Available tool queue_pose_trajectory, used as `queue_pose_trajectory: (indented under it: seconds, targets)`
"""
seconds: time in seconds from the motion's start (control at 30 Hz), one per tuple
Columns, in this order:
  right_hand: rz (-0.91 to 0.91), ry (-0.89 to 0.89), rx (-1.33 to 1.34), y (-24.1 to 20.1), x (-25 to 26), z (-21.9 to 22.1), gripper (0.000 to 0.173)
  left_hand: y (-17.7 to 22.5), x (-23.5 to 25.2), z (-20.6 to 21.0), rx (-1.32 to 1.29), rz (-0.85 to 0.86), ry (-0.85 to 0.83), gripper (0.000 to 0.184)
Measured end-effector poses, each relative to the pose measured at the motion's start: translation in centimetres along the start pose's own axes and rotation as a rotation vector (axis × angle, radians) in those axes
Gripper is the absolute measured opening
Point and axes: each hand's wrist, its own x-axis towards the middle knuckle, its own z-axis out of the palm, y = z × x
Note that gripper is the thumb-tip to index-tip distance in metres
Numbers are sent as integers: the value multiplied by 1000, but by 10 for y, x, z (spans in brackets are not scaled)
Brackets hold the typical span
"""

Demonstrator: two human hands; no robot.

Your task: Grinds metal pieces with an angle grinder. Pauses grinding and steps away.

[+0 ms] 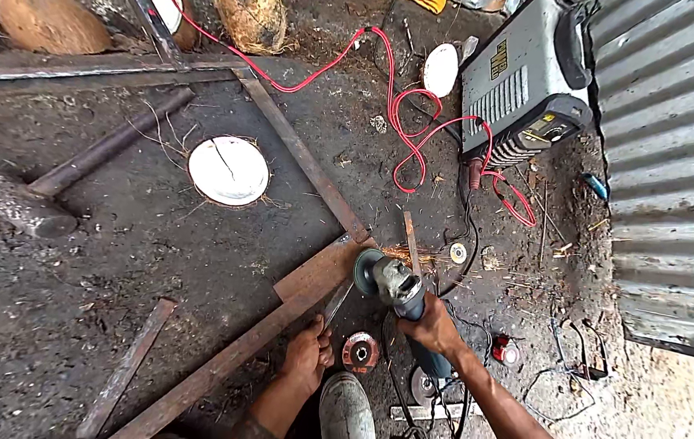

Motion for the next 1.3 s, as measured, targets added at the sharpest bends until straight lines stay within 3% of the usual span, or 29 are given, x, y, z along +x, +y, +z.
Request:
queue_pose_trajectory:
  seconds: [0.2,0.37,0.9,1.03,1.3]
  targets:
    - [6,-73,-51,2,-12,3,66,0,2,1,-7,17,-2,37]
    - [19,-3,22,0,2,-7,63,0,1,2,0,37,9,37]
    - [2,-95,-48,-3,-10,2,66,0,4,2,20,61,25,37]
    - [13,-28,13,-4,3,-6,63,0,1,2,30,59,25,38]
    - [-42,-55,-17,0,-4,1,68,1,3,1,13,56,29,36]
